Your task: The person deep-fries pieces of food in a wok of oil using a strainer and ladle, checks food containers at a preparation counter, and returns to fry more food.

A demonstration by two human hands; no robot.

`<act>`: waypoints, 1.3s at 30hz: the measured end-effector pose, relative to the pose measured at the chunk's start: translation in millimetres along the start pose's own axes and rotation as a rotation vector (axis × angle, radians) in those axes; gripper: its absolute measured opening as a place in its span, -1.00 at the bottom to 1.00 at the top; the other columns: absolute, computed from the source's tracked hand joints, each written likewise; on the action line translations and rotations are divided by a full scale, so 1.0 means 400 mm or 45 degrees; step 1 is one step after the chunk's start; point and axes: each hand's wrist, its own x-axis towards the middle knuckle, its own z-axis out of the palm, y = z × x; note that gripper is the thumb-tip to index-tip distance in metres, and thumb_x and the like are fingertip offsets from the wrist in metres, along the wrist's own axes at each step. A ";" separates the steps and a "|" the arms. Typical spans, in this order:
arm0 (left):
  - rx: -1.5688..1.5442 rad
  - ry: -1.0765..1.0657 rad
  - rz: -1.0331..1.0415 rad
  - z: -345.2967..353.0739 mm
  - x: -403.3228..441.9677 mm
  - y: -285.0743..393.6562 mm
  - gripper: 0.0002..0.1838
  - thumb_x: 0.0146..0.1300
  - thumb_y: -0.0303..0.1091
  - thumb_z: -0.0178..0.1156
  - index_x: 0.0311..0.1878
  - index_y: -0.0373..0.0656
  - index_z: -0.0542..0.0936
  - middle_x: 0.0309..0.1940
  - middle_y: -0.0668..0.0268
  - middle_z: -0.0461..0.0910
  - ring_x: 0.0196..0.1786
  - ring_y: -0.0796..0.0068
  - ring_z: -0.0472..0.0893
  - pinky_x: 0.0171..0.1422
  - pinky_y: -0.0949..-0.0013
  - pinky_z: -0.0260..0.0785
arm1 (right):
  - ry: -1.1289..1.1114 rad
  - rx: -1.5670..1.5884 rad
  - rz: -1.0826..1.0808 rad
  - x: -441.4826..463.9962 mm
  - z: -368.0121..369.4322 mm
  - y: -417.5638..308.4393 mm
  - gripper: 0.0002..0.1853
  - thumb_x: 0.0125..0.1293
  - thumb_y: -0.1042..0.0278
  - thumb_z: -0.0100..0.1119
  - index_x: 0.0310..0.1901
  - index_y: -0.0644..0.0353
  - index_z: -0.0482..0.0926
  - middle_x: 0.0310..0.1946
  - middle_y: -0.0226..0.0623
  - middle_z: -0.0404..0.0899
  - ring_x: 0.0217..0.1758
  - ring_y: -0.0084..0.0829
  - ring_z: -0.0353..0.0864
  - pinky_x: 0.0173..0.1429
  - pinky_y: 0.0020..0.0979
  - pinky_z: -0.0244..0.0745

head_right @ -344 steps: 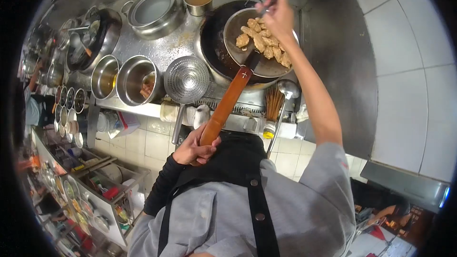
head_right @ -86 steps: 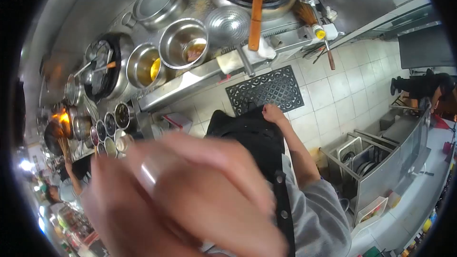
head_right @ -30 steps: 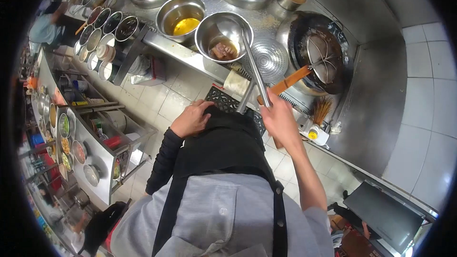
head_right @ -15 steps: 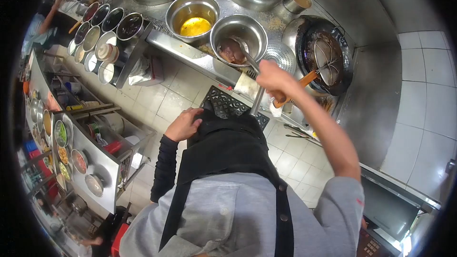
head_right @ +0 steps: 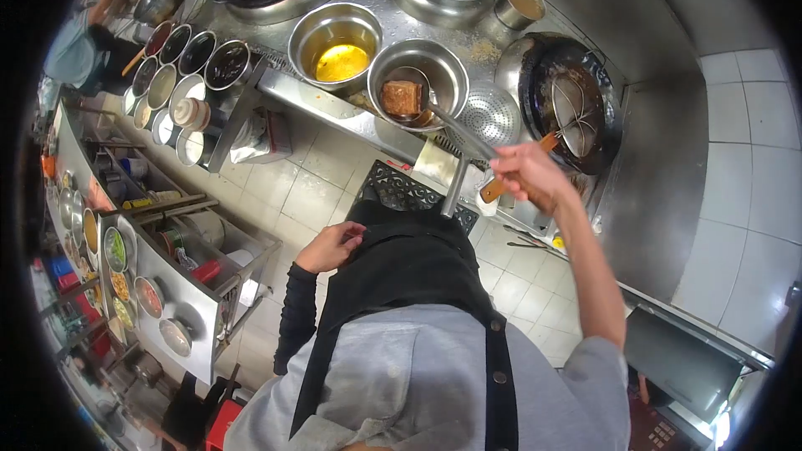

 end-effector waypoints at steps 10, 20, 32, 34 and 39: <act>0.294 -0.116 0.505 0.146 0.215 0.353 -0.63 0.45 -0.33 0.29 0.24 -0.26 0.59 0.09 0.03 0.69 0.18 0.07 0.69 0.25 0.13 0.51 | 0.014 1.002 -0.272 -0.245 -0.050 0.249 -0.80 0.48 0.47 0.21 0.00 0.44 0.57 -0.38 -0.33 0.54 -0.67 -0.71 0.33 -0.71 -0.61 0.18; 1.532 0.140 0.516 0.598 0.595 0.426 -0.08 0.29 -0.31 0.26 0.70 -0.03 0.10 0.24 -0.08 0.37 0.01 -0.14 0.64 -0.08 0.02 0.66 | 0.497 1.173 -0.547 -0.431 -0.317 0.422 -0.85 0.47 0.45 0.25 -0.24 0.35 0.57 -0.57 -0.42 0.45 -0.72 -0.65 0.32 -0.73 -0.55 0.22; 0.906 0.247 0.621 0.507 0.551 0.660 -0.25 0.18 -0.50 0.23 0.49 -0.30 0.32 -0.11 -0.27 0.63 -0.15 -0.33 0.68 0.00 -0.16 0.54 | 0.893 1.250 -0.667 -0.498 -0.616 0.636 -0.81 0.45 0.42 0.23 -0.29 0.35 0.53 -0.57 -0.34 0.47 -0.74 -0.63 0.28 -0.71 -0.54 0.15; 0.768 0.119 0.483 0.508 0.553 0.747 -0.36 0.23 -0.48 0.21 0.41 -0.36 0.38 -0.19 -0.26 0.66 -0.14 -0.35 0.67 0.00 -0.17 0.53 | 0.923 1.270 -0.693 -0.497 -0.643 0.654 -0.82 0.45 0.44 0.22 -0.30 0.35 0.51 -0.53 -0.33 0.48 -0.72 -0.64 0.29 -0.70 -0.55 0.15; 0.904 0.303 0.552 0.493 0.728 0.699 -0.59 0.27 -0.47 0.18 0.16 -0.44 0.48 -0.25 -0.34 0.66 -0.08 -0.42 0.65 0.05 -0.21 0.53 | 0.859 1.342 -0.759 -0.474 -0.691 0.702 -0.82 0.44 0.45 0.22 -0.28 0.37 0.50 -0.52 -0.31 0.49 -0.72 -0.65 0.29 -0.71 -0.56 0.14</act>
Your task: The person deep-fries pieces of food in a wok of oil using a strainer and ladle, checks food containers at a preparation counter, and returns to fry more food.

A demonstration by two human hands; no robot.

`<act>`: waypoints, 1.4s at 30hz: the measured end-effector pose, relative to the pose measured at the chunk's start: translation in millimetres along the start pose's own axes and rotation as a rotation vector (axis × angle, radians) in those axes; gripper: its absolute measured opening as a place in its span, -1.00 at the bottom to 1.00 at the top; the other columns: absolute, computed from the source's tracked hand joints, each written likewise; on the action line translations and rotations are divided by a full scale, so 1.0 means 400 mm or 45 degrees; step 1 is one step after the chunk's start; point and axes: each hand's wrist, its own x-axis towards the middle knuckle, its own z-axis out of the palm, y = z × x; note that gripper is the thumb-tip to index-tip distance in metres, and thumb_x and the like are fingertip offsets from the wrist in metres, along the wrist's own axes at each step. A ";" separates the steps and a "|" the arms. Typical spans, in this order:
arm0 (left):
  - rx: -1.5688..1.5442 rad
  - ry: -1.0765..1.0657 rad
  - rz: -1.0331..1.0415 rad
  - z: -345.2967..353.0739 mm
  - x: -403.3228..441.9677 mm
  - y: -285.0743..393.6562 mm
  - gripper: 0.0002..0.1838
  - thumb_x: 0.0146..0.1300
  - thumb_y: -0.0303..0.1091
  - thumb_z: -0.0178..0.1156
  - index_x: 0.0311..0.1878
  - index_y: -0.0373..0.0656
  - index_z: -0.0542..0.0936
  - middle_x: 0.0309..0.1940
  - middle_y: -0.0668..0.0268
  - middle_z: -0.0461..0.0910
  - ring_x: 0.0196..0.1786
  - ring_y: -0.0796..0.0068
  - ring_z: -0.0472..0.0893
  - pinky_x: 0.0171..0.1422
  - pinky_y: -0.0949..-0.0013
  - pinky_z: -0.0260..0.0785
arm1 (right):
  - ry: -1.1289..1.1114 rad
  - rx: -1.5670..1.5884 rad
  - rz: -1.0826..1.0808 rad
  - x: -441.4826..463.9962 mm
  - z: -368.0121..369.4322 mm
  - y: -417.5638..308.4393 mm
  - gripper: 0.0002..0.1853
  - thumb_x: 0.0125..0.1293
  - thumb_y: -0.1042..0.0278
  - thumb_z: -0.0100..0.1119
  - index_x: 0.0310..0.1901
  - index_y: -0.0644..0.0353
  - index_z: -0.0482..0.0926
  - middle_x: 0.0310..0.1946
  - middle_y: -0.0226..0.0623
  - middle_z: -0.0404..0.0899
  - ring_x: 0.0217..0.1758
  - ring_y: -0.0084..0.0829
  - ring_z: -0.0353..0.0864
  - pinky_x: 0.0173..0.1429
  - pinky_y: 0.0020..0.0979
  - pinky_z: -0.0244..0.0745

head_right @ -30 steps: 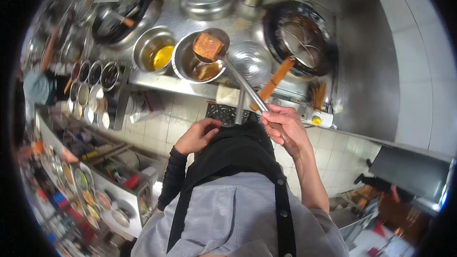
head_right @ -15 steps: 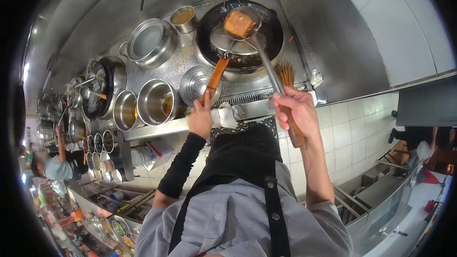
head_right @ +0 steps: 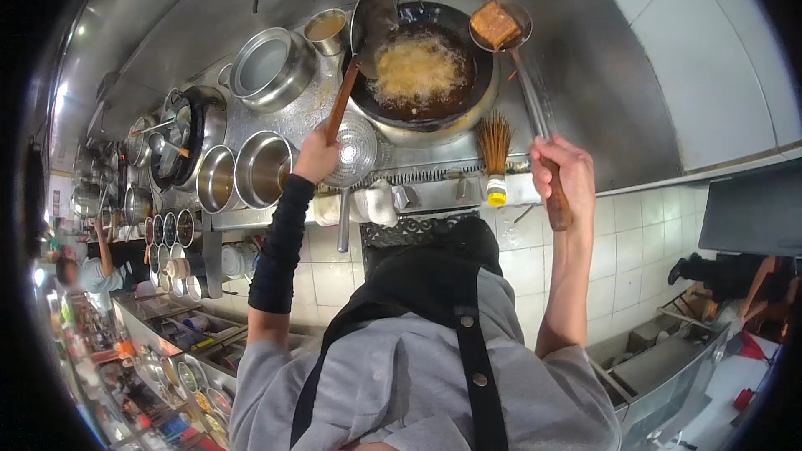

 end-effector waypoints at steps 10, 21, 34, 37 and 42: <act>-0.767 -0.314 -0.442 -0.064 -0.154 0.083 -0.68 0.36 -0.55 0.18 0.15 -0.31 0.45 -0.18 0.09 0.70 -0.43 0.38 0.55 -0.45 0.33 0.36 | 0.008 0.018 0.086 0.027 -0.048 0.025 -0.84 0.44 0.46 0.24 -0.26 0.36 0.50 -0.51 -0.33 0.50 -0.70 -0.65 0.31 -0.72 -0.57 0.15; -1.631 -0.629 -0.707 0.026 -0.157 0.055 -0.68 0.44 -0.66 0.05 0.23 -0.33 0.40 -0.05 0.17 0.66 -0.49 0.70 0.31 -0.51 0.59 0.14 | -0.013 -0.019 0.105 0.071 -0.066 0.024 -0.85 0.43 0.49 0.23 -0.20 0.40 0.49 -0.45 -0.29 0.52 -0.66 -0.66 0.33 -0.71 -0.58 0.17; -1.975 -0.675 -0.639 0.071 -0.242 0.125 -0.66 0.43 -0.65 0.10 0.24 -0.27 0.47 -0.16 0.41 0.52 -0.48 0.78 0.22 -0.48 0.64 0.05 | -0.025 -0.019 0.089 0.078 -0.065 0.029 -0.85 0.44 0.49 0.23 -0.18 0.41 0.50 -0.44 -0.28 0.52 -0.67 -0.64 0.33 -0.70 -0.57 0.19; -1.937 -0.616 -0.611 0.073 -0.283 0.144 -0.68 0.43 -0.61 0.12 0.21 -0.24 0.46 -0.16 0.46 0.48 -0.48 0.78 0.23 -0.48 0.65 0.05 | 0.039 -0.038 0.066 0.066 -0.050 0.027 -0.86 0.43 0.50 0.24 -0.19 0.40 0.50 -0.44 -0.27 0.52 -0.66 -0.64 0.34 -0.71 -0.56 0.19; -1.956 -0.529 -0.574 0.080 -0.347 0.156 -0.55 0.44 -0.58 0.17 0.36 -0.23 0.39 -0.13 0.44 0.47 -0.47 0.79 0.22 -0.49 0.66 0.04 | 0.033 -0.076 0.075 0.062 -0.041 0.026 -0.73 0.44 0.53 0.20 0.01 0.53 0.39 -0.39 -0.20 0.53 -0.64 -0.62 0.35 -0.69 -0.57 0.18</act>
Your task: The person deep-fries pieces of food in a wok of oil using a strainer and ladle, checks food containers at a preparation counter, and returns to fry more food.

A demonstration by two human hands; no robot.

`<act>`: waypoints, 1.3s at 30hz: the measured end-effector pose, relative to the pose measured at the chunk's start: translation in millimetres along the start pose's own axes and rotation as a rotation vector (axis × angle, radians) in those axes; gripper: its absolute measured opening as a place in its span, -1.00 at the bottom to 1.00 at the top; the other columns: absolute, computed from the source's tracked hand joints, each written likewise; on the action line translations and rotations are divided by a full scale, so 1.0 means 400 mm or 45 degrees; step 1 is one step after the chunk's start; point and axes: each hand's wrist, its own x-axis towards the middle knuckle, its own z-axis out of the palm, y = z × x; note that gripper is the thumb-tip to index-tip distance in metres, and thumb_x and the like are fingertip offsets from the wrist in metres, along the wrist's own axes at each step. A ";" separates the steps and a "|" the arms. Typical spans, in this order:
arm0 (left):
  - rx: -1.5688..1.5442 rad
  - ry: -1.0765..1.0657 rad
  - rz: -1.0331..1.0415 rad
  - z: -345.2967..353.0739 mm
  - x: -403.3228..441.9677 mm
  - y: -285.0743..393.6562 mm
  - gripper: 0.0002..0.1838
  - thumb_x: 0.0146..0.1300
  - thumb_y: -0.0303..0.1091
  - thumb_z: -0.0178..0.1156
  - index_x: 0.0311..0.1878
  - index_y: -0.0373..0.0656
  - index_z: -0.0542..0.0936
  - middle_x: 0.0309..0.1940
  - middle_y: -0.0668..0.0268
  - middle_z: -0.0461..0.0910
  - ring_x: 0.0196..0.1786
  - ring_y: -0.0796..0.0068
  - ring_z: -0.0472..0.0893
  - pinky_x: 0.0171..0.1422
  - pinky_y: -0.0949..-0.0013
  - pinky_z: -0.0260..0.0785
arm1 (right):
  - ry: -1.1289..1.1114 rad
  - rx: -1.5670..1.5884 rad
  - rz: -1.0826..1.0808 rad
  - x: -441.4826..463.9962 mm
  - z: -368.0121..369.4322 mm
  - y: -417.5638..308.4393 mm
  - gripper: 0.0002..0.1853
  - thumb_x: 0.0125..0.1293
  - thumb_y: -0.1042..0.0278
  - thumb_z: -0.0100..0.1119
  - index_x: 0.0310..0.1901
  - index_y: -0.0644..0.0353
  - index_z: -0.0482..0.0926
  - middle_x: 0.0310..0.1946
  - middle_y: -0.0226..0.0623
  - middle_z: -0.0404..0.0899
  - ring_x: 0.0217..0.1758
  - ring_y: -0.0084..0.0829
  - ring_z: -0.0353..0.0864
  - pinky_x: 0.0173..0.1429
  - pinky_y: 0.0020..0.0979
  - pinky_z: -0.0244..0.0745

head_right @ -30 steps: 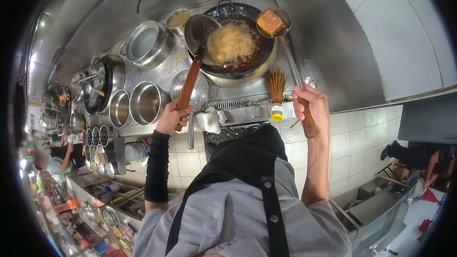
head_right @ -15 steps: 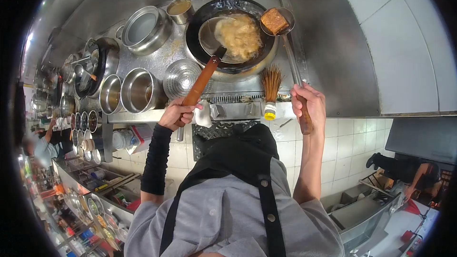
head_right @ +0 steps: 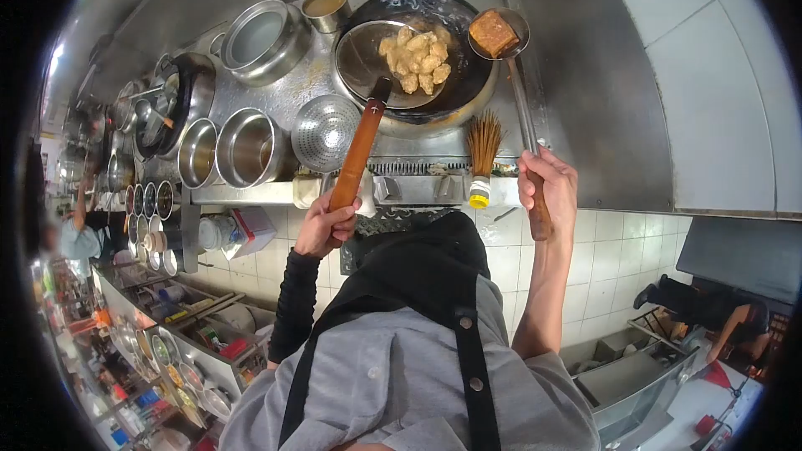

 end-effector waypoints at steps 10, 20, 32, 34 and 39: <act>-0.113 0.106 0.113 -0.001 -0.064 -0.074 -0.53 0.44 -0.61 0.15 0.38 -0.24 0.38 -0.10 0.40 0.46 -0.47 0.78 0.21 -0.50 0.65 0.04 | -0.081 -0.032 0.054 0.014 0.009 0.031 -0.72 0.43 0.51 0.24 -0.01 0.55 0.43 -0.42 -0.22 0.53 -0.64 -0.61 0.35 -0.70 -0.55 0.19; -0.248 0.412 0.284 0.045 -0.341 -0.063 -0.52 0.40 -0.62 0.19 0.35 -0.23 0.38 -0.09 0.34 0.49 -0.51 0.76 0.25 -0.53 0.63 0.04 | -0.186 -0.017 0.072 0.047 0.035 0.044 -0.83 0.43 0.52 0.21 -0.14 0.44 0.44 -0.38 -0.18 0.55 -0.66 -0.62 0.34 -0.71 -0.57 0.18; 0.527 1.252 0.472 -0.016 -0.532 -0.152 -0.74 0.40 -0.62 0.10 0.11 -0.19 0.51 -0.47 0.47 0.42 -0.55 0.73 0.35 -0.48 0.54 0.20 | -0.322 -0.052 0.128 0.107 0.083 0.048 -0.85 0.46 0.51 0.20 -0.10 0.39 0.44 -0.35 -0.21 0.53 -0.64 -0.64 0.34 -0.70 -0.60 0.20; 0.859 1.497 0.552 -0.097 -0.488 -0.240 -0.60 0.28 -0.71 0.04 0.16 -0.23 0.55 -0.39 0.34 0.54 -0.40 0.58 0.52 -0.29 0.43 0.39 | -0.334 -0.064 0.126 0.111 0.096 0.048 -0.84 0.45 0.50 0.21 -0.11 0.38 0.45 -0.36 -0.22 0.54 -0.65 -0.64 0.33 -0.70 -0.60 0.19; 1.135 1.641 0.594 -0.094 -0.424 -0.253 -0.18 0.14 -0.79 -0.06 0.55 -0.16 0.41 -0.25 0.21 0.60 -0.27 0.38 0.57 -0.15 0.34 0.45 | -0.339 -0.073 0.117 0.097 0.118 0.047 -0.83 0.45 0.49 0.22 -0.11 0.38 0.45 -0.41 -0.24 0.53 -0.66 -0.64 0.33 -0.70 -0.59 0.18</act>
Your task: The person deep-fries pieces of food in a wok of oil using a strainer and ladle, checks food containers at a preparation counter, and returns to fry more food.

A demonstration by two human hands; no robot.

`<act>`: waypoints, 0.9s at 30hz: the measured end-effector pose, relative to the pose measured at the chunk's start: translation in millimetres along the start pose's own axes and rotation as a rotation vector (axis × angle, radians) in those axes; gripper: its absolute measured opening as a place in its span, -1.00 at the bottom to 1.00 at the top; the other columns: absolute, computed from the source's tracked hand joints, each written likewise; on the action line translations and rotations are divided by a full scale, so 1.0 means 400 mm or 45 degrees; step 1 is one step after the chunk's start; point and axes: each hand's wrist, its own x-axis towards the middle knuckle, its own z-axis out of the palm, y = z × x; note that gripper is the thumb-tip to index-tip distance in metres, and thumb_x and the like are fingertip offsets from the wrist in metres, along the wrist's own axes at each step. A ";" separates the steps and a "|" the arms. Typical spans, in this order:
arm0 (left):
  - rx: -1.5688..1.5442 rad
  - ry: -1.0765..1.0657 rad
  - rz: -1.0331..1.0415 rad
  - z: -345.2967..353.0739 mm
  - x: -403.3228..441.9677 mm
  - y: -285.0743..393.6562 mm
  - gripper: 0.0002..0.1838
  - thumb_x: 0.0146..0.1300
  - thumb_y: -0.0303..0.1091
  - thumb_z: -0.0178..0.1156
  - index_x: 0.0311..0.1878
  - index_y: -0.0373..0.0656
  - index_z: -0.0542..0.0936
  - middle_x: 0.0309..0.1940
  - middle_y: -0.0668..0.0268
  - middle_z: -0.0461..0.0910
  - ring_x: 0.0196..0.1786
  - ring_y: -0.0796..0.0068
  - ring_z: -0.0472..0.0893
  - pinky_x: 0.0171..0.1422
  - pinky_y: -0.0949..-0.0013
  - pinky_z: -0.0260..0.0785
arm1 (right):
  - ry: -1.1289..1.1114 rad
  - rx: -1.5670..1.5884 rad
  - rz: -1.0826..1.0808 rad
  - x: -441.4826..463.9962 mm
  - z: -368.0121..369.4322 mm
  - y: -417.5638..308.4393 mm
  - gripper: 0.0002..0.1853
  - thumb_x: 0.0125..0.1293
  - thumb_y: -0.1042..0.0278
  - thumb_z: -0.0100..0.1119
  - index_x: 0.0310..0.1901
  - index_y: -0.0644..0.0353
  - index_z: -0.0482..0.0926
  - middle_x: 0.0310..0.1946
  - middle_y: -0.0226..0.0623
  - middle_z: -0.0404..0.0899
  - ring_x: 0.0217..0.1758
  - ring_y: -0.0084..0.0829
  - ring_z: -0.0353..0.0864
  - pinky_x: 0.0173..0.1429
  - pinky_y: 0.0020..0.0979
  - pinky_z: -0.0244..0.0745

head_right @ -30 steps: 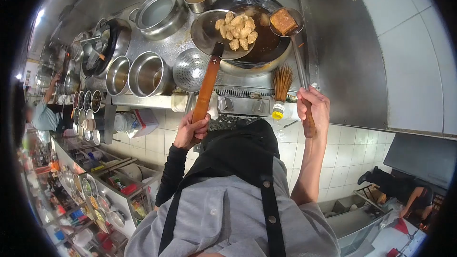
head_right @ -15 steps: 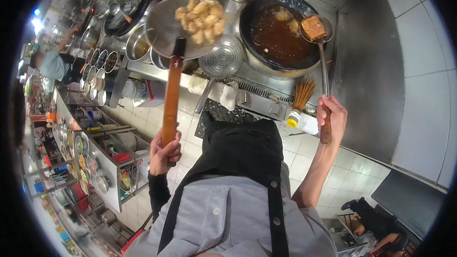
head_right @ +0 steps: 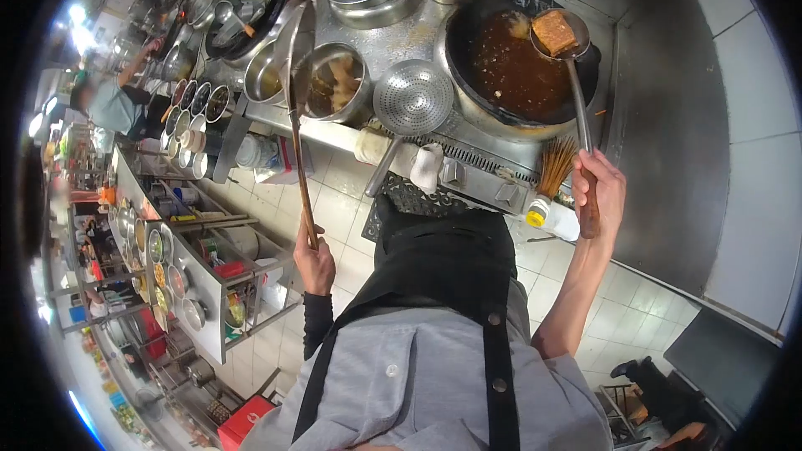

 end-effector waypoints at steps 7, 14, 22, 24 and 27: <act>-0.367 -0.265 0.010 0.004 0.081 0.160 -0.63 0.29 -0.69 0.01 0.13 -0.25 0.57 -0.45 0.48 0.43 -0.54 0.78 0.37 -0.51 0.54 0.17 | 0.036 0.006 -0.011 -0.035 -0.020 -0.002 -0.86 0.45 0.50 0.22 -0.15 0.38 0.48 -0.43 -0.25 0.54 -0.66 -0.64 0.35 -0.70 -0.58 0.17; -0.247 -0.540 0.398 0.226 0.220 0.324 -0.34 0.21 -0.76 -0.01 0.42 -0.26 0.51 -0.15 0.18 0.71 -0.12 0.44 0.67 -0.02 0.36 0.52 | 0.177 -0.023 -0.067 -0.062 -0.039 0.010 -0.84 0.40 0.50 0.26 -0.15 0.41 0.50 -0.44 -0.28 0.53 -0.66 -0.62 0.38 -0.69 -0.54 0.19; -0.093 -0.794 0.538 0.522 0.392 0.356 -0.34 0.17 -0.68 0.06 0.42 -0.25 0.51 -0.22 0.14 0.75 -0.17 0.30 0.74 0.01 0.28 0.56 | 0.234 0.028 -0.068 -0.080 -0.062 0.011 -0.81 0.39 0.50 0.26 -0.11 0.48 0.54 -0.46 -0.29 0.54 -0.66 -0.58 0.40 -0.66 -0.51 0.24; -0.184 -0.956 0.498 0.540 0.441 0.314 -0.35 0.17 -0.67 0.09 0.41 -0.26 0.51 -0.24 0.16 0.75 -0.22 0.32 0.73 -0.07 0.28 0.57 | 0.244 0.029 -0.074 -0.085 -0.070 0.005 -0.81 0.39 0.50 0.27 -0.12 0.48 0.54 -0.47 -0.29 0.54 -0.66 -0.58 0.40 -0.67 -0.51 0.24; -0.246 -1.222 0.273 0.492 0.513 0.263 -0.39 0.20 -0.63 0.11 0.39 -0.19 0.54 -0.23 0.35 0.71 -0.34 0.56 0.62 -0.28 0.39 0.50 | 0.258 0.015 -0.071 -0.089 -0.086 -0.002 -0.82 0.39 0.51 0.27 -0.12 0.47 0.54 -0.48 -0.29 0.54 -0.67 -0.58 0.40 -0.67 -0.51 0.23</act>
